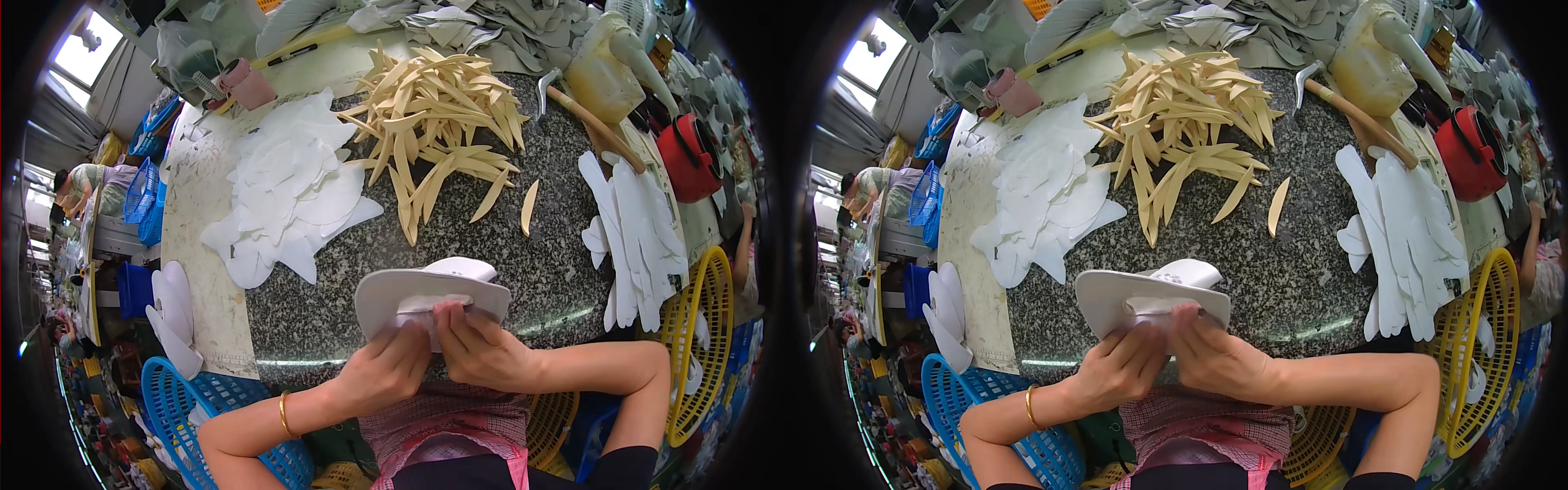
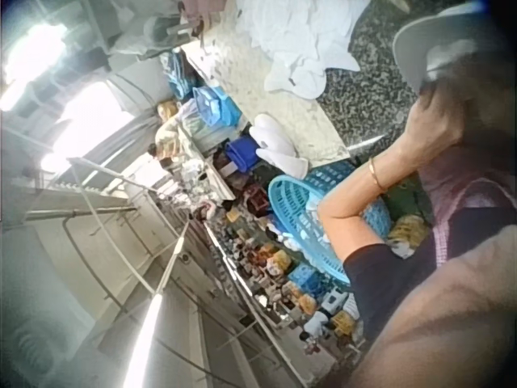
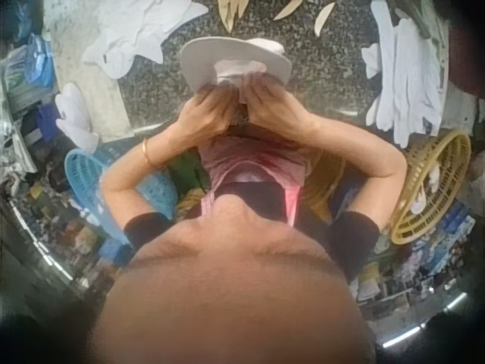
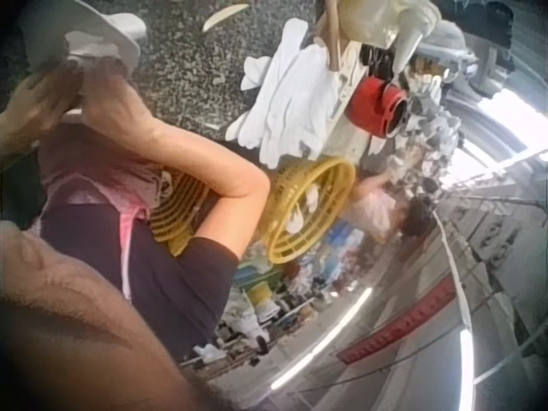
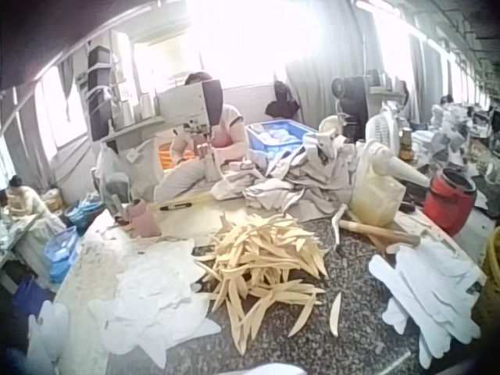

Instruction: The person assembles shoe uppers by hand and applies decorative bows to them.

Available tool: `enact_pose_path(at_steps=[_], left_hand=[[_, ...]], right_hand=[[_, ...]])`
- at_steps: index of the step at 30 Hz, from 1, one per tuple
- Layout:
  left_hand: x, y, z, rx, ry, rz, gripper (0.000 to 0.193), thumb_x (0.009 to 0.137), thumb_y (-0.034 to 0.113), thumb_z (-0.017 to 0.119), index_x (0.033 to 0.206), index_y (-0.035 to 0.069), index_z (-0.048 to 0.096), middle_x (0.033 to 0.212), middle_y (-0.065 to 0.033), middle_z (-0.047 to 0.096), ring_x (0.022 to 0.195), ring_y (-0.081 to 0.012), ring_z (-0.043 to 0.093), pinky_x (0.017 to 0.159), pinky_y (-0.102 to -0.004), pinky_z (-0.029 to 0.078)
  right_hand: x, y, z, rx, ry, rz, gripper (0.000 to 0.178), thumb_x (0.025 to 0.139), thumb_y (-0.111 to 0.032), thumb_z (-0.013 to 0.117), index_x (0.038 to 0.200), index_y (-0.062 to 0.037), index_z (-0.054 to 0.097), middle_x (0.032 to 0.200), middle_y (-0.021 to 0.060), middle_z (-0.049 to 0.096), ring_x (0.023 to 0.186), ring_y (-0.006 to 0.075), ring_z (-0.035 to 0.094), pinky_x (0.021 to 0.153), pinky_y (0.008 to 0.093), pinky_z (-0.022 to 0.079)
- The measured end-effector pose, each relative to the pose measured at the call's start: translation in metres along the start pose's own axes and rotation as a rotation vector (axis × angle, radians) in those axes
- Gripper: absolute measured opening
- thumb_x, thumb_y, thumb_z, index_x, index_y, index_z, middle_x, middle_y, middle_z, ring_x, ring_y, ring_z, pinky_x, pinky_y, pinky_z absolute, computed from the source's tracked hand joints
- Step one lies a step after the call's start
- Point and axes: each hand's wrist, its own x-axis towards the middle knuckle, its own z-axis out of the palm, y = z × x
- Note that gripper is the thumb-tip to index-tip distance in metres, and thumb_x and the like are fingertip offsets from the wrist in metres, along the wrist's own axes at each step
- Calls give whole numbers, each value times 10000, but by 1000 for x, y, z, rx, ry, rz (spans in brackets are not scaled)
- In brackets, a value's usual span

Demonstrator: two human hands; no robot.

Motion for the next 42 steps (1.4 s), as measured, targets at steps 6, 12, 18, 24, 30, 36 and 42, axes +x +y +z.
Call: enact_pose_path(at_steps=[6, 12, 18, 24, 30, 36, 42], left_hand=[[-26, -14, -29, 213, 45, -43, 363, 799, 142, 595, 1067, -68, 722, 1098, -171, 709, 1073, -279, 664, 1043, -381, 496], [-45, 14, -8, 212, 32, -103, 421, 823, 156, 576, 1146, -91, 686, 1141, -190, 702, 1019, -285, 684, 954, -385, 540], [-55, 14, -2, 170, 52, -160, 457, 810, 144, 581, 1198, -84, 660, 1169, -180, 692, 952, -252, 682, 878, -335, 550], [-51, 2, -5, 44, 107, -140, 462, 772, 157, 608, 1179, -50, 674, 1134, -129, 701, 955, -207, 656, 818, -286, 546], [-35, -23, -39, -144, 175, -216, 305, 745, 94, 640, 1034, 4, 677, 979, -98, 684, 945, -251, 652, 797, -366, 525], [-26, -29, -46, -184, 226, -311, 296, 786, 12, 601, 1076, 32, 657, 1102, -114, 655, 1119, -303, 616, 1002, -445, 435], [-22, 2, -50, -163, 398, -577, 503, 879, 4, 543, 1381, 35, 557, 1480, -229, 462, 1386, -421, 404, 1163, -509, 281]], right_hand=[[26, 32, -8, -106, -34, -364, 239, 771, -117, 619, 909, 12, 766, 985, 94, 720, 1040, 255, 634, 1170, 386, 332], [35, 7, -7, -172, 99, -321, 236, 757, -31, 654, 950, -23, 789, 960, 44, 746, 1090, 177, 643, 1247, 393, 245], [32, -6, -2, -166, 20, -459, 309, 806, -193, 547, 903, -24, 787, 883, 43, 735, 951, 151, 674, 1259, 397, 242], [31, 4, -1, -117, 128, -377, 267, 732, -154, 559, 776, 14, 761, 757, 50, 695, 801, 161, 668, 1249, 392, 270], [37, 36, -5, 491, 43, -244, 225, 742, -106, 616, 899, -31, 759, 951, 46, 666, 895, 193, 653, 1216, 408, 333], [-12, 49, -29, 542, 422, 160, 392, 865, -89, 657, 1256, -105, 672, 1144, -2, 625, 1068, 180, 625, 1133, 395, 408], [-130, 109, -26, 451, 285, 674, 257, 837, -73, 727, 1094, -84, 722, 950, 52, 688, 944, 241, 668, 855, 372, 534]])
